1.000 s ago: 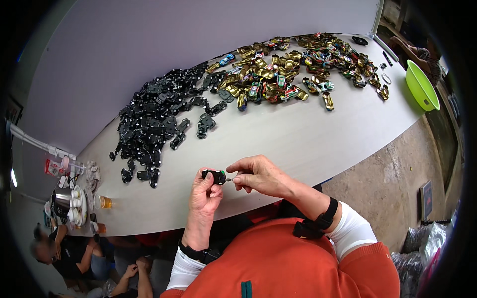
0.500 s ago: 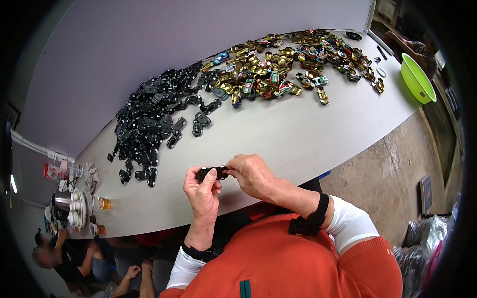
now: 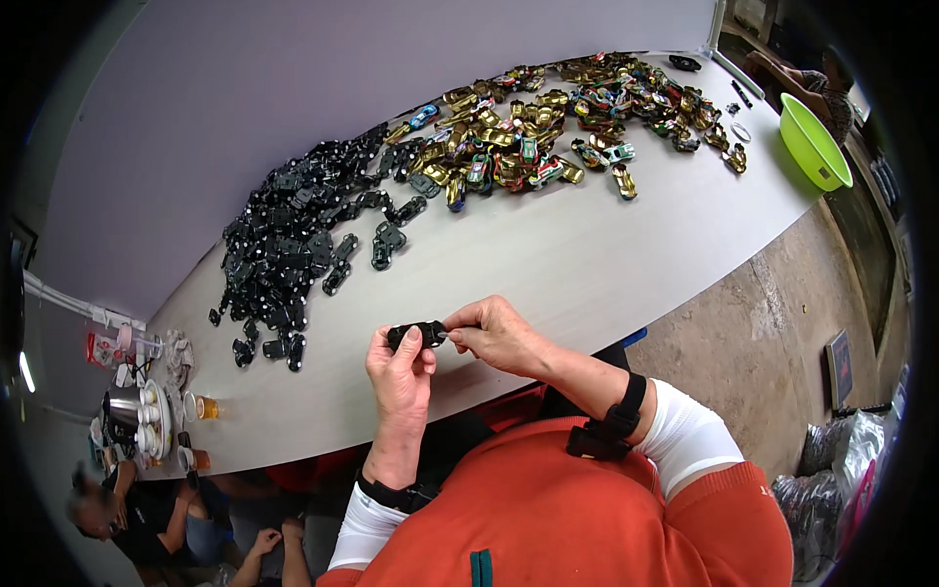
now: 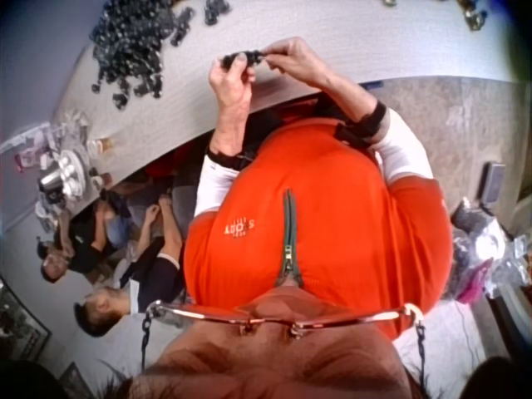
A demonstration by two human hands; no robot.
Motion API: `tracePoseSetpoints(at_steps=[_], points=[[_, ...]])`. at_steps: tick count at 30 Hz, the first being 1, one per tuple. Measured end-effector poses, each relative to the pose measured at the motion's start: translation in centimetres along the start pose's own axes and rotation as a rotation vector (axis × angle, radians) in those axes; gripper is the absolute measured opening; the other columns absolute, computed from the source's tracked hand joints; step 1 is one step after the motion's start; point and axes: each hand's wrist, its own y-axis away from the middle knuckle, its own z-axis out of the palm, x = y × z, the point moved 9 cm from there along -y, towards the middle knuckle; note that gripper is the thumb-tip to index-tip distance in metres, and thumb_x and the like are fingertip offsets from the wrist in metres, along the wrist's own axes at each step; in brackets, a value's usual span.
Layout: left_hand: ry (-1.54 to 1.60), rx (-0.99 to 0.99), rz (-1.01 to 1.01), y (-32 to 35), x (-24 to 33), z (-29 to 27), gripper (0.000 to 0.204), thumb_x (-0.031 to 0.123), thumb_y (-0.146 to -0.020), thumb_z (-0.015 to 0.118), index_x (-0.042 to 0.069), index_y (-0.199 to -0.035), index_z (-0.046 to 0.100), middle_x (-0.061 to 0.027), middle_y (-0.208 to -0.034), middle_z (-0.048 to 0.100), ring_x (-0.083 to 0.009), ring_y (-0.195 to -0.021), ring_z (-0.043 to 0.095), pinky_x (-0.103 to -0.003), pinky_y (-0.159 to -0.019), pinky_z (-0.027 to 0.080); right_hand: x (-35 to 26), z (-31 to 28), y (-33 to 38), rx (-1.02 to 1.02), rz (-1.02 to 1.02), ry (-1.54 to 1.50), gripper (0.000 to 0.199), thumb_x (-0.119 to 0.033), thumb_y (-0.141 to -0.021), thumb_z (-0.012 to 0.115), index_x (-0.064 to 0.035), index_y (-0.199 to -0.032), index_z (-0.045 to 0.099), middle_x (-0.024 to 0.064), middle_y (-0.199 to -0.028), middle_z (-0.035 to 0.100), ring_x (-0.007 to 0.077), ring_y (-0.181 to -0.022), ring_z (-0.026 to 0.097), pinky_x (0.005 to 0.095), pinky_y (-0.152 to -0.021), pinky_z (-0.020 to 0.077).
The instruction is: The person assembles small toy cars by hand, picking up black chassis and colored bodies from a table and snapping them together. The person handles the components one at a time, repeatedly picking up parts, joining them, and placing the finished units back onto the table among other completed cars.
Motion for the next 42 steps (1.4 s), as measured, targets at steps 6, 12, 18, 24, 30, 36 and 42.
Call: tracePoseSetpoints(at_steps=[6, 12, 18, 24, 30, 36, 42], points=[[-0.043, 0.009, 0.089, -0.3, 0.2, -1.2, 0.017, 0.005, -0.081, 0.064, 0.003, -0.094, 0.052, -0.0051, -0.075, 0.057, -0.0093, -0.058, 0.055, -0.019, -0.046, 0.045, 0.4, 1.3, 0.4, -0.071, 0.061, -0.036, 0.017, -0.003, -0.086, 0.052, -0.0015, -0.094, 0.067, -0.0005, -0.066, 0.057, 0.0052, -0.058, 0.048, 0.0205, -0.053, 0.0415], [0.034, -0.165, -0.043, 0.8, 0.8, 0.7, 0.017, 0.012, -0.086, 0.059, 0.0, -0.098, 0.056, -0.0053, -0.082, 0.057, -0.0127, -0.07, 0.057, -0.025, -0.056, 0.049, -1.3, -2.0, 0.5, -0.073, -0.038, -0.005, 0.015, -0.009, -0.085, 0.056, -0.0004, -0.091, 0.067, 0.0043, -0.075, 0.064, 0.0069, -0.064, 0.055, 0.0214, -0.056, 0.0453], [-0.304, -0.412, -0.047, 1.5, -0.9, 0.4, 0.023, 0.009, -0.084, 0.06, -0.001, -0.105, 0.057, -0.0052, -0.084, 0.059, -0.0093, -0.071, 0.053, -0.02, -0.058, 0.042, -4.0, 0.2, 0.5, -0.19, -0.02, 0.053, 0.016, -0.009, -0.083, 0.059, 0.0021, -0.092, 0.066, 0.0054, -0.073, 0.063, 0.0089, -0.062, 0.055, 0.0232, -0.055, 0.0464], [-0.436, -0.478, -0.075, 2.1, -0.9, 1.0, 0.019, 0.011, -0.085, 0.06, 0.001, -0.101, 0.059, -0.0032, -0.083, 0.061, -0.0065, -0.071, 0.052, -0.018, -0.061, 0.041, -3.5, 1.3, 0.9, -0.295, 0.023, 0.134, 0.013, -0.008, -0.079, 0.061, 0.0014, -0.088, 0.066, 0.0038, -0.07, 0.063, 0.008, -0.06, 0.055, 0.0225, -0.052, 0.0446], [-0.45, -0.532, -0.054, 2.4, -0.9, 2.0, 0.014, 0.009, -0.086, 0.057, 0.001, -0.098, 0.059, -0.0024, -0.08, 0.061, -0.0049, -0.066, 0.051, -0.016, -0.059, 0.04, -3.3, 1.3, 0.9, -0.254, -0.007, 0.153, 0.006, -0.005, -0.078, 0.06, 0.0009, -0.076, 0.061, 0.0039, -0.068, 0.062, 0.0091, -0.061, 0.055, 0.0244, -0.053, 0.0445], [-0.335, -0.424, -0.256, 3.2, -2.5, 1.3, 0.01, 0.007, -0.087, 0.055, 0.001, -0.095, 0.058, -0.0037, -0.075, 0.06, -0.0044, -0.052, 0.049, -0.016, -0.042, 0.033, -4.0, 1.4, 1.2, -0.152, -0.234, 0.484, 0.006, -0.003, -0.077, 0.059, 0.0028, -0.076, 0.059, 0.0096, -0.068, 0.063, 0.0138, -0.062, 0.059, 0.0294, -0.055, 0.0467], [-0.274, -0.442, -0.338, 3.3, -2.6, 1.2, 0.01, 0.007, -0.088, 0.054, 0.0, -0.095, 0.056, -0.005, -0.071, 0.059, -0.0053, -0.05, 0.048, -0.016, -0.039, 0.03, -1.8, 0.9, 0.9, -0.268, -0.024, 0.149, 0.009, -0.005, -0.08, 0.057, 0.0023, -0.081, 0.062, 0.0056, -0.065, 0.06, 0.01, -0.058, 0.055, 0.0245, -0.053, 0.0452]])
